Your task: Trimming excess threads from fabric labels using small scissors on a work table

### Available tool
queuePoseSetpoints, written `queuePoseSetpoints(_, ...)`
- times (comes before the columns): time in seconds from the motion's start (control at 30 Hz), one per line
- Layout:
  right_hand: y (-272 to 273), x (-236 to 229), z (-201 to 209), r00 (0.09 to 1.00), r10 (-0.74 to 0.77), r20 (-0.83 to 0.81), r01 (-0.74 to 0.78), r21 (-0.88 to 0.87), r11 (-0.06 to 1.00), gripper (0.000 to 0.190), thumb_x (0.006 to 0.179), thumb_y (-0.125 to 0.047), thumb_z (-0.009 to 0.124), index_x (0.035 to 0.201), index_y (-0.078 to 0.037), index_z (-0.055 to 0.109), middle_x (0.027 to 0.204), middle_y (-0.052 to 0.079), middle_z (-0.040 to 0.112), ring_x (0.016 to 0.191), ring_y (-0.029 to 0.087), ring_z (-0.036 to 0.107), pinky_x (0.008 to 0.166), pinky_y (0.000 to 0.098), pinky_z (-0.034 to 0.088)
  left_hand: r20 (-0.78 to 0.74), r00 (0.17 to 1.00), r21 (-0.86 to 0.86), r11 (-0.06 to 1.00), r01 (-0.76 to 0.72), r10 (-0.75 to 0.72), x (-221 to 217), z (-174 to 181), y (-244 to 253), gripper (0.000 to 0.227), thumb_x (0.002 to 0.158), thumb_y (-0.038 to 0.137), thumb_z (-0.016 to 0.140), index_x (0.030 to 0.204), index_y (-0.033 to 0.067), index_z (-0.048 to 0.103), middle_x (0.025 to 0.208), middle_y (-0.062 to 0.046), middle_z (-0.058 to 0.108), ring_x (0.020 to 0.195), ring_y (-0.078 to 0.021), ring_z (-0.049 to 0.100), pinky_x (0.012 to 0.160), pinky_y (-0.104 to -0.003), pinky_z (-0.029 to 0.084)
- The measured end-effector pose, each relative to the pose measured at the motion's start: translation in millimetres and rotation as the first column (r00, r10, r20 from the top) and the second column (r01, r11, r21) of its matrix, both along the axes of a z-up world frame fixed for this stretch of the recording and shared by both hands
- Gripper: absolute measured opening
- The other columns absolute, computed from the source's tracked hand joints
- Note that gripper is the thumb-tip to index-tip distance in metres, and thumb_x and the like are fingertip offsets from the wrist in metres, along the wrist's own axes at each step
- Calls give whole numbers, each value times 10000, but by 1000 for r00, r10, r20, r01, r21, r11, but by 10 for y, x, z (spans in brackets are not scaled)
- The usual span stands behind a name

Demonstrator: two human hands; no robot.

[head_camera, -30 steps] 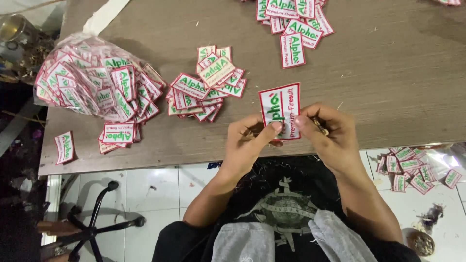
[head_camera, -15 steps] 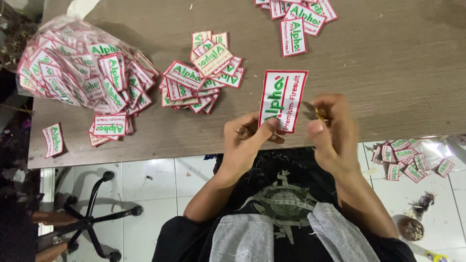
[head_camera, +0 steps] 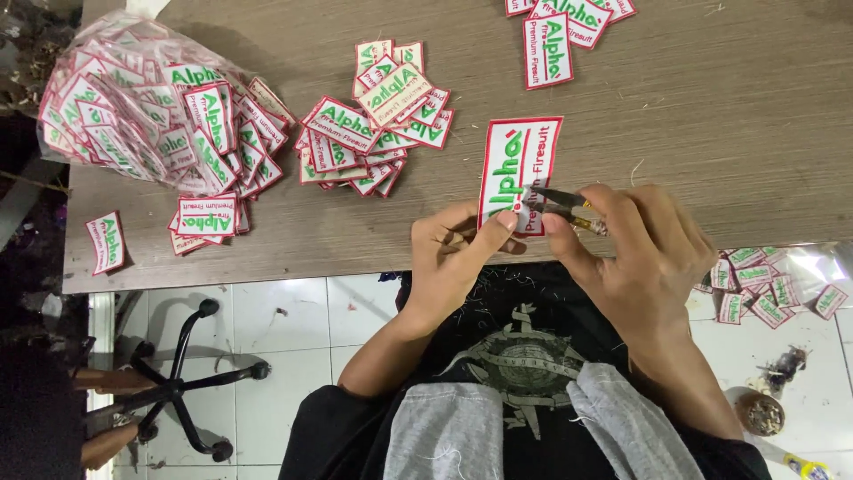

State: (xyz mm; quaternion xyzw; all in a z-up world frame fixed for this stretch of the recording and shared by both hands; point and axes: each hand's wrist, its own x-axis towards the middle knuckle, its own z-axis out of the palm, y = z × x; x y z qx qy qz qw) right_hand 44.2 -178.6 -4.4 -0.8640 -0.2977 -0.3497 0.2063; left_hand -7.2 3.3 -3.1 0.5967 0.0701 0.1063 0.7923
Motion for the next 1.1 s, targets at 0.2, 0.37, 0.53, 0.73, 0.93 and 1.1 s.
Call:
queuePoseSetpoints(0.2,16,19,-16,992,92,-92,-86,70,994,290,1060,-352,792,1051,-66,749,929,66,656,753,223,614,660,360,471,-26,998,-41,998,47,-48,10,-8,22,260,946,175,715,1084,-45,740,952,-118,741,740,-190,702,739,-341,697)
queuePoseSetpoints(0.37,59,17,18,951,228,-209,-195,170,966,201,1036,-224,784,963,-44,732,858,51,671,685,168,595,587,312,431,-23,998,-1,999,55,-55,7,0,59,246,949,192,713,1055,-27,749,900,-101,741,716,-181,687,715,-300,654)
queuePoseSetpoints(0.53,27,44,-18,935,268,-231,-227,191,955,342,989,-360,740,990,-19,735,866,87,683,651,175,581,538,300,411,-21,999,34,998,44,-43,-28,86,86,263,949,205,712,1026,-44,741,836,-103,712,672,-158,643,650,-289,618)
queuePoseSetpoints(0.73,52,54,10,957,236,-167,-208,172,963,284,1007,-327,781,885,-80,714,820,32,649,612,143,544,528,288,372,-35,997,17,998,62,-62,-21,53,94,283,947,224,709,1041,-40,745,929,-117,748,681,-175,679,681,-284,642)
queuePoseSetpoints(0.93,63,25,87,938,269,-220,-226,203,953,221,1001,-217,805,893,-43,723,797,58,651,586,136,540,500,277,361,-17,997,5,997,81,-81,-22,50,105,258,960,219,699,1020,-28,744,879,-90,726,694,-157,674,701,-290,646)
queuePoseSetpoints(1.1,90,50,89,941,282,-185,-250,177,952,275,1001,-297,748,911,-39,717,806,62,666,607,147,556,525,289,395,-3,997,-31,996,78,-78,-14,29,118,269,950,224,712,1026,-32,747,926,-112,741,719,-176,684,711,-295,647)
